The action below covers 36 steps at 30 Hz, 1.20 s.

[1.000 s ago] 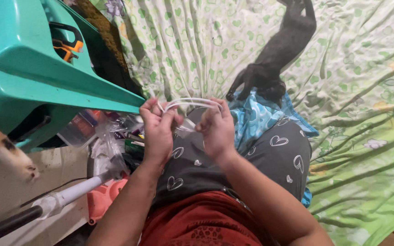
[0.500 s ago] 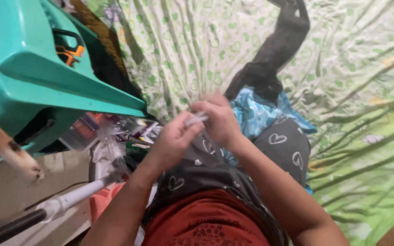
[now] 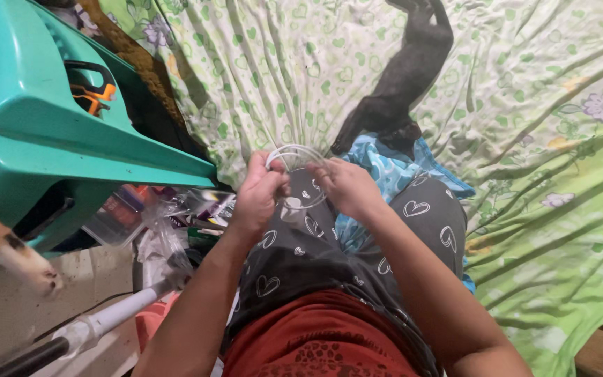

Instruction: The person sits on a bed and organizes various items, including a pink bowl, a purple box, a white cable, a cloth, a lint roller, and a pink tray. The person also pets a black cat and a dog is visible nearby.

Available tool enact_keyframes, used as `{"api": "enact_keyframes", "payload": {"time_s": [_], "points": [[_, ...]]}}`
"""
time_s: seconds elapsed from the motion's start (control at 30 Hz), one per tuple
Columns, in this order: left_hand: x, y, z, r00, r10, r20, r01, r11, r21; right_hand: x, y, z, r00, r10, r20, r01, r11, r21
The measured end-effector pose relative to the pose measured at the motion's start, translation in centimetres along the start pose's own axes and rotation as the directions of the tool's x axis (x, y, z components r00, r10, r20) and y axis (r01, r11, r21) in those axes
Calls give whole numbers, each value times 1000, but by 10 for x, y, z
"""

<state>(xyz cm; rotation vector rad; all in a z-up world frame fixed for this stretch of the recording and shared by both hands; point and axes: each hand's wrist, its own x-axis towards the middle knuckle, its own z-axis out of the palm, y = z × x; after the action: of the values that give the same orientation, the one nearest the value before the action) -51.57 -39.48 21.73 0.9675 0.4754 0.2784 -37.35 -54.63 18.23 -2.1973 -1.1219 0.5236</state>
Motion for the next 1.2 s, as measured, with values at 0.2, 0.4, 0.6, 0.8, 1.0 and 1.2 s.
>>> {"api": "enact_keyframes", "payload": {"time_s": [0.2,0.4,0.6,0.8,1.0,1.2], "points": [[21,-36,23,998,62,30,-61,997,-45,9,32,3,948,288,136,-209,243,947],[18,-48,31,998,-61,12,58,982,178,6,32,-34,947,305,104,-73,-110,991],[14,-37,19,993,121,-4,-99,831,548,-11,22,-53,921,375,-102,-131,548,826],[35,-25,-22,936,321,-142,-254,898,360,-26,22,-63,919,385,-88,-156,557,816],[34,-36,-2,993,72,-95,-37,942,333,-27,13,-62,949,316,-16,-165,537,828],[23,-70,46,990,105,91,-122,972,202,-8,-5,-31,920,383,-83,-77,385,920]]}}
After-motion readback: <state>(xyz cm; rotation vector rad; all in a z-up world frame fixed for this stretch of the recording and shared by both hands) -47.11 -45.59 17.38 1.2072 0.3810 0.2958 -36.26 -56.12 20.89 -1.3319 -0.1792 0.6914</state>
